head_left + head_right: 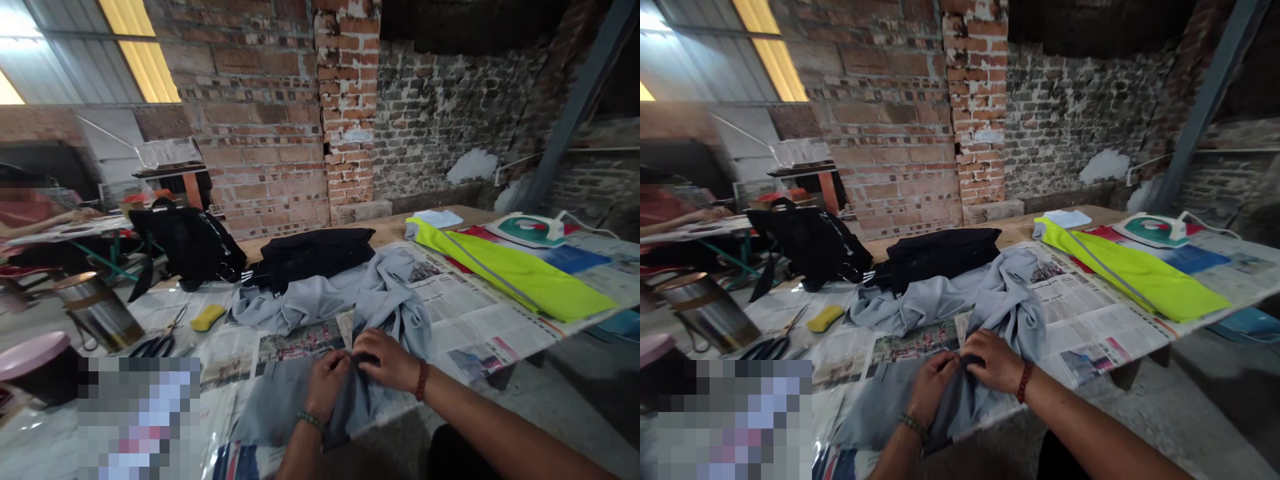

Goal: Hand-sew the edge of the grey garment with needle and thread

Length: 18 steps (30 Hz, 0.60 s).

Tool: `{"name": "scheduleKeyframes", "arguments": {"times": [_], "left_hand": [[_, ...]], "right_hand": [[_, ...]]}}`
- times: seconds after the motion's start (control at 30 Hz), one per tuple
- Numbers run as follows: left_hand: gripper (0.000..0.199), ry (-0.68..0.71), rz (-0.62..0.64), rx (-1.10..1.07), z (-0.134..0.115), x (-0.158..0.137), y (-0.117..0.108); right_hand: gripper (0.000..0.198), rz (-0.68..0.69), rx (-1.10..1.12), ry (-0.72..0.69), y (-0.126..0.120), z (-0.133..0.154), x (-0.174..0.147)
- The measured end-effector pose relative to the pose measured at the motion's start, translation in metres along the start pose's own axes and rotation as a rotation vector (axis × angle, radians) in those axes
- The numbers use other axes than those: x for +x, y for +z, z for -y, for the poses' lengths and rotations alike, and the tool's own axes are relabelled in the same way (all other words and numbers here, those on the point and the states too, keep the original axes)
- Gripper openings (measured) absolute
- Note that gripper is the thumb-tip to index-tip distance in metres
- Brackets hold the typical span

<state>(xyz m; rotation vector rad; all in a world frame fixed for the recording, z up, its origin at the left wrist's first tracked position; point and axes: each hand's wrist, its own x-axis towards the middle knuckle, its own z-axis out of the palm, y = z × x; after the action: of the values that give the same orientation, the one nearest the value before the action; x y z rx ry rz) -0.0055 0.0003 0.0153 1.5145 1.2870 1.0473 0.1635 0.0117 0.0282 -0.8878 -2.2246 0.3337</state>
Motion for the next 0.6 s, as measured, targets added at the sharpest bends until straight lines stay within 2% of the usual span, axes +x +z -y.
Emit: {"name": "scheduleKeyframes", "arguments": {"times": [0.17,0.37,0.6], "left_hand": [[0.018,0.02,0.002,0.02,-0.001,-0.001,0.0],[0.02,0.034,0.039,0.0,-0.001,-0.002,0.001],[0.018,0.028,0.031,0.017,-0.003,-0.002,0.001]], "right_hand": [[0.007,0.031,-0.128,0.028,0.013,0.0,-0.003],[0.011,0.019,-0.224,-0.003,0.019,0.0,-0.004],[0.011,-0.018,-0.149,0.029,0.024,0.004,-0.011]]}}
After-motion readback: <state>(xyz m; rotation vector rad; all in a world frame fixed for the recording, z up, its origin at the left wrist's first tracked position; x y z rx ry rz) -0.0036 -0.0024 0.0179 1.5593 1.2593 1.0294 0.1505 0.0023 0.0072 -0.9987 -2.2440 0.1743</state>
